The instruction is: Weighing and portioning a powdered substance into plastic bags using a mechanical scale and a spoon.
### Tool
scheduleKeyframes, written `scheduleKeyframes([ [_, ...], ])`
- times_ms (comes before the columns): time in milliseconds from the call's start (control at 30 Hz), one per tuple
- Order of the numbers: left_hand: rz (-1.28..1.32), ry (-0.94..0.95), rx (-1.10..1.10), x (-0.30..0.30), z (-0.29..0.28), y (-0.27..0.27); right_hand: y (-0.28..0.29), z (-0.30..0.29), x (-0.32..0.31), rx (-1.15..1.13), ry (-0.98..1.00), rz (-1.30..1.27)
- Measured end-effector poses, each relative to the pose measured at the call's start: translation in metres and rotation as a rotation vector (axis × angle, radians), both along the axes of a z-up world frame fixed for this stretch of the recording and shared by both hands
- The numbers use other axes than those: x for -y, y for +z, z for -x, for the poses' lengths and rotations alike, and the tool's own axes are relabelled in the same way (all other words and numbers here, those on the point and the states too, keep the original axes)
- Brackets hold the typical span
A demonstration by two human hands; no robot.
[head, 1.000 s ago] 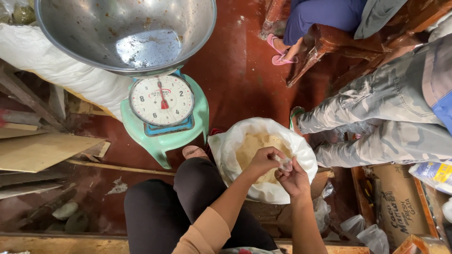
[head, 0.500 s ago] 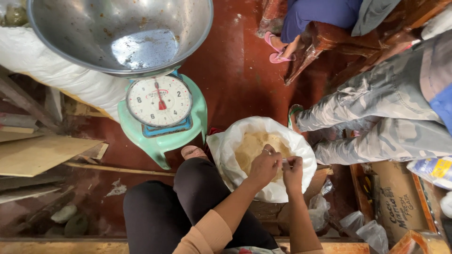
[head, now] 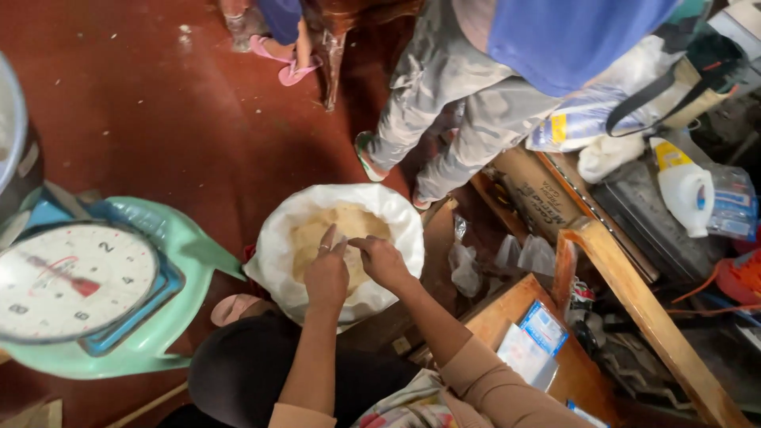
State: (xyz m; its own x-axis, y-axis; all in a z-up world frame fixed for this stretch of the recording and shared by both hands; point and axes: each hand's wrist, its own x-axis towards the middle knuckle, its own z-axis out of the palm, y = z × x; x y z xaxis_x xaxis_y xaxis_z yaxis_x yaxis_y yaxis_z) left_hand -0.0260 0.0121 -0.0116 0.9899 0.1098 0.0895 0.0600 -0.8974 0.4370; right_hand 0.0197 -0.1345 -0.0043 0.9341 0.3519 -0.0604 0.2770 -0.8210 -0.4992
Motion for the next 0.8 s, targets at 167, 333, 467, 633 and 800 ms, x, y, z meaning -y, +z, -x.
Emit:
scheduleKeyframes([
  [167, -0.059, -0.034, 0.006, 0.006, -0.009, -0.056, 0.000, 0.013, -0.004, -0.070, -0.015, 0.211],
  [333, -0.079, 0.004, -0.012, -0.001, -0.012, -0.060, -0.001, 0.012, -0.002, -0.348, 0.138, 0.329],
  [467, -0.050, -0.020, -0.057, -0.014, -0.014, -0.069, 0.053, 0.004, 0.008, -0.425, 0.262, 0.089],
  [633, 0.119, -0.043, -0.107, -0.019, -0.028, -0.094, 0.040, -0.011, 0.015, -0.403, 0.331, 0.287],
  [800, 0.180, 0.002, -0.123, -0.030, -0.021, -0.065, 0.125, 0.002, 0.004, -0.529, 0.333, -0.262],
])
